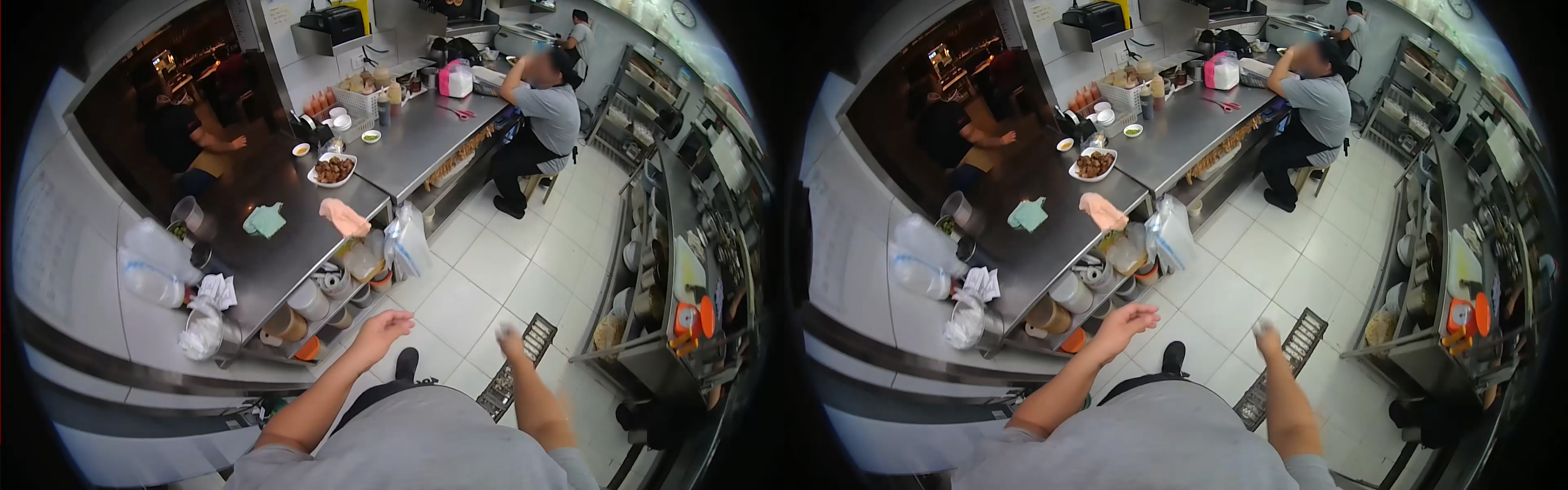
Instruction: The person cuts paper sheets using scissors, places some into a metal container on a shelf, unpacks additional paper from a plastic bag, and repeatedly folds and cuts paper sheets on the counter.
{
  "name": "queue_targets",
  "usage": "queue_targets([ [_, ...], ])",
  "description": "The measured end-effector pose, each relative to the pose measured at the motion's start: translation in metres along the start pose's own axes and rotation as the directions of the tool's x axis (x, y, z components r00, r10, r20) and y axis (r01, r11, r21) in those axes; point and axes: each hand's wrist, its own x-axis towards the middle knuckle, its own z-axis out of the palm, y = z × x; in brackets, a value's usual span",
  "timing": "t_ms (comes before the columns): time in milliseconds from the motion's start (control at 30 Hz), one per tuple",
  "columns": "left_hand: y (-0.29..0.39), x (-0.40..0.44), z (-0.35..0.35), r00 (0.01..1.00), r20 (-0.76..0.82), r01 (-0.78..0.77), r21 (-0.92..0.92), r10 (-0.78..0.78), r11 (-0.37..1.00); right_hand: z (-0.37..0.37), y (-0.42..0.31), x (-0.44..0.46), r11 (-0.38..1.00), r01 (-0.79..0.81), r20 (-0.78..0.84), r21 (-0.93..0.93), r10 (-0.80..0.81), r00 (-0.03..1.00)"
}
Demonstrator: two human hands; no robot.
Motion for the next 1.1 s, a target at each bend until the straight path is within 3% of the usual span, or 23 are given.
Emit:
queue_targets([
  [67, 0.020, 0.055, 0.002, 0.997, 0.069, -0.041, -0.027, 0.043, 0.999, -0.029, 0.099, 0.010, 0.917, -0.297, -0.157, -0.266, 0.263, 0.952],
  [133, 0.048, 0.119, -0.002, 0.987, 0.131, -0.103, 0.048, 0.096, 0.993, -0.053, 0.141, -0.010, 0.799, -0.454, -0.178, -0.393, 0.419, 0.891],
  [200, 0.070, 0.172, 0.000, 0.976, 0.190, -0.143, 0.187, 0.107, 0.972, -0.068, 0.144, -0.026, 0.702, -0.521, -0.174, -0.486, 0.506, 0.845],
  [300, 0.096, 0.244, 0.008, 0.967, 0.240, -0.130, 0.195, 0.082, 0.972, -0.083, 0.127, -0.020, 0.611, -0.544, -0.166, -0.575, 0.564, 0.809],
  [400, 0.105, 0.310, 0.013, 0.944, 0.320, -0.142, 0.161, 0.084, 0.977, -0.104, 0.114, 0.023, 0.555, -0.498, -0.161, -0.666, 0.546, 0.822],
  [467, 0.092, 0.351, 0.017, 0.967, 0.250, -0.098, 0.150, 0.058, 0.984, -0.127, 0.104, 0.080, 0.492, -0.355, -0.123, -0.795, 0.442, 0.889],
  [567, 0.091, 0.408, -0.008, 0.994, 0.024, -0.114, 0.199, 0.111, 0.973, -0.173, 0.047, 0.224, 0.264, 0.076, 0.086, -0.961, 0.026, 0.996],
  [600, 0.087, 0.426, -0.025, 0.988, -0.054, -0.127, 0.233, 0.143, 0.964, -0.186, 0.017, 0.296, 0.481, 0.066, 0.046, -0.874, -0.055, 0.997],
  [633, 0.094, 0.435, -0.039, 0.975, -0.133, -0.135, 0.265, 0.175, 0.955, -0.191, -0.025, 0.376, 0.983, -0.147, -0.082, -0.113, 0.138, 0.987],
  [667, 0.100, 0.440, -0.058, 0.949, -0.296, -0.033, 0.241, 0.106, 0.970, -0.193, -0.070, 0.453, 0.997, -0.031, -0.044, -0.065, 0.028, 0.999],
  [700, 0.119, 0.443, -0.087, 0.893, -0.448, 0.064, 0.199, 0.033, 0.978, -0.170, -0.175, 0.480, 0.997, 0.016, -0.070, -0.069, -0.021, 0.997],
  [733, 0.105, 0.455, -0.123, 0.770, -0.612, 0.083, 0.375, 0.180, 0.923, -0.144, -0.273, 0.492, 0.988, 0.079, -0.034, -0.134, -0.084, 0.996],
  [767, 0.107, 0.458, -0.158, 0.655, -0.714, 0.079, 0.392, 0.249, 0.917, -0.122, -0.334, 0.514, 0.936, 0.263, -0.024, -0.235, -0.276, 0.961],
  [800, 0.093, 0.467, -0.206, 0.561, -0.768, 0.158, 0.468, 0.311, 0.870, -0.099, -0.393, 0.524, 0.933, 0.317, 0.030, -0.171, -0.317, 0.948],
  [833, 0.089, 0.472, -0.242, 0.492, -0.833, 0.134, 0.360, 0.254, 0.923, -0.071, -0.441, 0.522, 0.897, 0.435, 0.094, -0.081, -0.427, 0.899],
  [867, 0.107, 0.470, -0.266, 0.470, -0.866, 0.242, 0.315, 0.173, 0.918, -0.040, -0.493, 0.496, 0.880, 0.470, 0.143, -0.073, -0.457, 0.878],
  [900, 0.101, 0.477, -0.296, 0.432, -0.833, 0.287, 0.490, 0.345, 0.823, -0.016, -0.517, 0.493, 0.863, 0.505, 0.222, -0.009, -0.491, 0.843],
  [967, 0.111, 0.490, -0.332, 0.499, -0.824, 0.446, 0.510, 0.268, 0.735, 0.029, -0.530, 0.484, 0.858, 0.512, 0.342, 0.037, -0.492, 0.801],
  [1067, 0.086, 0.511, -0.379, 0.557, -0.755, 0.555, 0.648, 0.346, 0.522, 0.081, -0.510, 0.466, 0.897, 0.439, 0.626, -0.043, -0.318, 0.712],
  [1100, 0.090, 0.517, -0.393, 0.580, -0.779, 0.572, 0.597, 0.237, 0.563, 0.098, -0.509, 0.462, 0.894, 0.442, 0.719, -0.067, -0.264, 0.643],
])
